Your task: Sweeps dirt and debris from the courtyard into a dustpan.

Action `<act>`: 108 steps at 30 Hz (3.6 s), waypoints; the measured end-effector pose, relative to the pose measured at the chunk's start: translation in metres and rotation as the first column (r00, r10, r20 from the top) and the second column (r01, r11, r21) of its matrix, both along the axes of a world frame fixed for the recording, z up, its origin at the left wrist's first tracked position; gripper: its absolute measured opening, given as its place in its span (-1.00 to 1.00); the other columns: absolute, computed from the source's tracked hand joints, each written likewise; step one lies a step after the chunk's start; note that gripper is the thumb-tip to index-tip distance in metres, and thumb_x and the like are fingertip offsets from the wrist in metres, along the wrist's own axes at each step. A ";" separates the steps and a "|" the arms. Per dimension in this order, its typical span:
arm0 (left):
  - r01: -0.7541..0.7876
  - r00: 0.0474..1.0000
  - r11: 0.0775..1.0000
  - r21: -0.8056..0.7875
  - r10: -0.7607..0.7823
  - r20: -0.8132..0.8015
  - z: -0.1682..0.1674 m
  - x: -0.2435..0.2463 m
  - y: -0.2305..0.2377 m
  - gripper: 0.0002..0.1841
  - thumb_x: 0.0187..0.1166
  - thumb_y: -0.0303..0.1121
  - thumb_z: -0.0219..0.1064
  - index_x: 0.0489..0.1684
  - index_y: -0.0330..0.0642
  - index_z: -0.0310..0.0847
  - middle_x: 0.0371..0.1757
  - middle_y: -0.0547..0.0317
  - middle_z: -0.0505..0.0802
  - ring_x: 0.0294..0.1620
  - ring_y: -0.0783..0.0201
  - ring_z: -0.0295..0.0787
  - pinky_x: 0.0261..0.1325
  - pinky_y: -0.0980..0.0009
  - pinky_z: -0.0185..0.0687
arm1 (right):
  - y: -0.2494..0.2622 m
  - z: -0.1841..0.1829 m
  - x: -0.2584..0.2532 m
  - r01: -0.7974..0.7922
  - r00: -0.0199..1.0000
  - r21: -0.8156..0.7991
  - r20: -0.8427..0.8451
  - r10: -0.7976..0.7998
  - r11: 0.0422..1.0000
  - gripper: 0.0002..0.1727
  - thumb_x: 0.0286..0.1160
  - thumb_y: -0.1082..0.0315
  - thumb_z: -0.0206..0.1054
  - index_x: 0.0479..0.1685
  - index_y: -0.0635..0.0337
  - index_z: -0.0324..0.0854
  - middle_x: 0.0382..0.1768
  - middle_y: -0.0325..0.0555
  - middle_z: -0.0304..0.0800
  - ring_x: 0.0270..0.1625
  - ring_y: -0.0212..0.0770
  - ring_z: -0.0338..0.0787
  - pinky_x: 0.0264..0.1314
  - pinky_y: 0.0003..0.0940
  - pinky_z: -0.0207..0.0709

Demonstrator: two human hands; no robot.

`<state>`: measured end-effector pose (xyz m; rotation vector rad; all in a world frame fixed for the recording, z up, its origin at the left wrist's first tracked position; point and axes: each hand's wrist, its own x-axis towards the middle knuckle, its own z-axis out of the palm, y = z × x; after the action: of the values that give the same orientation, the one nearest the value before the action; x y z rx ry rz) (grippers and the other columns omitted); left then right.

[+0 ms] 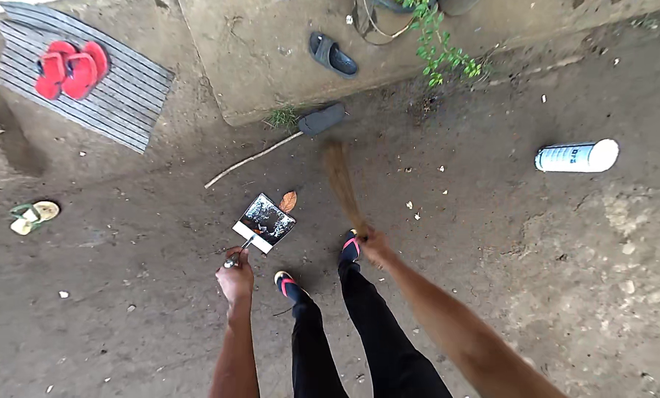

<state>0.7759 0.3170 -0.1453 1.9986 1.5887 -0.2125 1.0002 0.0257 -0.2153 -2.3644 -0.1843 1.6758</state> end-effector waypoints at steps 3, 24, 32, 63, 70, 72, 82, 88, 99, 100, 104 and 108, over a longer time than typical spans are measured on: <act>0.100 0.995 0.995 -0.012 -0.100 -0.015 0.001 -0.005 0.013 -0.72 0.75 -0.22 0.28 0.15 -0.22 0.74 -0.12 -0.21 0.90 -0.03 -0.22 0.87 0.12 -0.28 0.65 | 0.035 0.043 -0.109 -0.023 0.985 -0.033 -0.175 0.017 0.999 -0.14 0.54 -0.11 0.38 0.89 -0.18 0.20 0.33 0.16 0.79 0.33 0.22 0.79 0.37 0.38 0.60; 0.487 0.867 0.858 -0.162 -0.498 -0.026 0.008 -0.103 0.118 -0.71 0.77 -0.21 0.24 0.20 -0.14 0.75 0.09 -0.16 0.90 0.16 -0.19 0.85 0.28 -0.23 0.64 | 0.104 0.033 -0.263 0.352 0.936 -0.049 -0.001 -0.353 0.935 -0.22 0.55 -0.04 0.43 0.73 0.13 0.38 0.30 0.24 0.78 0.36 0.21 0.77 0.48 0.27 0.56; 0.404 0.906 0.913 -0.058 -0.390 0.168 0.015 -0.142 0.134 -0.75 0.71 -0.26 0.33 0.12 -0.20 0.78 0.00 -0.11 0.92 0.05 -0.05 0.89 0.23 -0.12 0.70 | 0.116 0.151 -0.347 0.301 0.932 -0.019 -0.204 -0.298 0.953 -0.13 0.55 -0.15 0.37 0.90 -0.29 0.15 0.23 0.07 0.86 0.19 0.08 0.88 0.34 0.24 0.67; -0.072 0.994 0.991 0.109 0.062 0.094 0.008 -0.177 0.153 -0.74 0.70 -0.25 0.36 0.13 -0.24 0.73 -0.11 -0.07 0.90 -0.06 0.07 0.85 0.14 0.01 0.67 | 0.232 0.097 -0.214 0.075 0.997 -0.106 0.038 -0.072 0.991 -0.18 0.69 -0.08 0.21 0.95 -0.30 -0.01 0.25 0.16 0.83 0.31 0.22 0.81 0.31 0.31 0.61; 0.092 0.995 0.994 0.060 -0.093 0.018 -0.009 -0.169 0.170 -0.73 0.72 -0.26 0.33 0.14 -0.26 0.73 -0.08 -0.13 0.91 -0.01 -0.06 0.87 0.18 -0.11 0.66 | 0.252 0.053 -0.252 -0.172 0.960 0.036 -0.217 0.176 0.984 -0.20 0.54 -0.07 0.39 0.78 0.00 0.33 0.54 0.20 0.59 0.56 0.27 0.60 0.46 0.44 0.46; 0.122 0.991 0.991 0.064 -0.125 0.043 -0.010 -0.175 0.173 -0.73 0.71 -0.24 0.34 0.13 -0.25 0.74 -0.10 -0.11 0.91 -0.03 -0.04 0.87 0.16 -0.10 0.66 | 0.220 0.079 -0.274 -0.119 0.970 0.039 -0.209 0.125 0.992 -0.16 0.56 -0.09 0.37 0.86 -0.14 0.23 0.46 0.21 0.67 0.47 0.30 0.67 0.40 0.46 0.50; 0.336 0.850 0.940 0.060 -0.330 0.411 0.025 -0.188 0.127 -0.75 0.67 -0.42 0.35 -0.02 -0.55 0.70 0.25 -0.32 0.82 0.40 0.01 0.76 0.52 0.19 0.58 | -0.011 0.185 -0.280 0.313 0.948 -0.016 -0.056 -0.314 0.949 -0.17 0.60 -0.14 0.35 0.90 -0.41 0.13 0.34 0.15 0.79 0.29 0.22 0.82 0.39 0.38 0.58; 0.530 0.747 0.848 0.024 -0.480 0.460 0.029 -0.084 0.051 -0.70 0.68 -0.34 0.34 -0.02 -0.52 0.73 0.26 -0.30 0.83 0.41 0.00 0.76 0.54 0.14 0.57 | -0.143 0.187 -0.195 0.713 0.689 -0.021 0.205 -0.695 0.701 -0.26 0.70 -0.01 0.30 0.85 -0.07 0.25 0.13 0.24 0.85 0.06 0.17 0.87 0.27 0.23 0.67; 0.703 0.643 0.709 0.051 -0.664 0.382 0.009 0.189 -0.164 -0.72 0.70 -0.31 0.33 0.05 -0.41 0.74 0.07 -0.16 0.89 0.17 0.09 0.84 0.34 0.14 0.66 | -0.355 0.065 0.105 0.621 0.757 -0.282 0.458 -0.466 0.731 -0.15 0.51 -0.08 0.44 0.83 -0.16 0.23 0.25 0.41 0.76 0.29 0.52 0.74 0.19 0.60 0.51; 0.712 0.642 0.701 0.052 -0.679 0.356 0.005 0.211 -0.183 -0.72 0.70 -0.31 0.32 0.05 -0.40 0.75 0.05 -0.16 0.90 0.14 0.06 0.85 0.31 0.10 0.67 | -0.364 0.059 0.126 0.634 0.748 -0.271 0.450 -0.487 0.724 -0.15 0.46 -0.07 0.49 0.78 -0.11 0.29 0.28 0.40 0.75 0.33 0.51 0.72 0.22 0.61 0.50; 0.722 0.679 0.692 -0.012 -0.706 0.203 -0.011 0.285 -0.245 -0.75 0.71 -0.29 0.33 0.09 -0.29 0.76 0.06 -0.16 0.89 0.19 -0.07 0.81 0.37 -0.07 0.58 | -0.391 0.023 0.178 0.714 0.681 -0.164 0.390 -0.620 0.681 -0.11 0.41 0.00 0.54 0.79 -0.06 0.27 0.36 0.36 0.71 0.41 0.45 0.68 0.36 0.57 0.45; 0.737 0.675 0.675 -0.026 -0.734 0.069 -0.015 0.329 -0.278 -0.73 0.75 -0.18 0.30 0.13 -0.16 0.74 -0.02 -0.17 0.88 0.12 -0.18 0.80 0.29 -0.21 0.56 | -0.374 -0.021 0.167 0.750 0.644 -0.085 0.320 -0.695 0.656 -0.05 0.44 0.06 0.53 0.88 -0.01 0.14 0.30 0.43 0.72 0.34 0.48 0.72 0.31 0.55 0.51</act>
<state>1.1052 0.0392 -0.1605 2.4802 0.6310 -0.4953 1.1676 -0.3479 -0.2361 -2.2967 0.8540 1.0094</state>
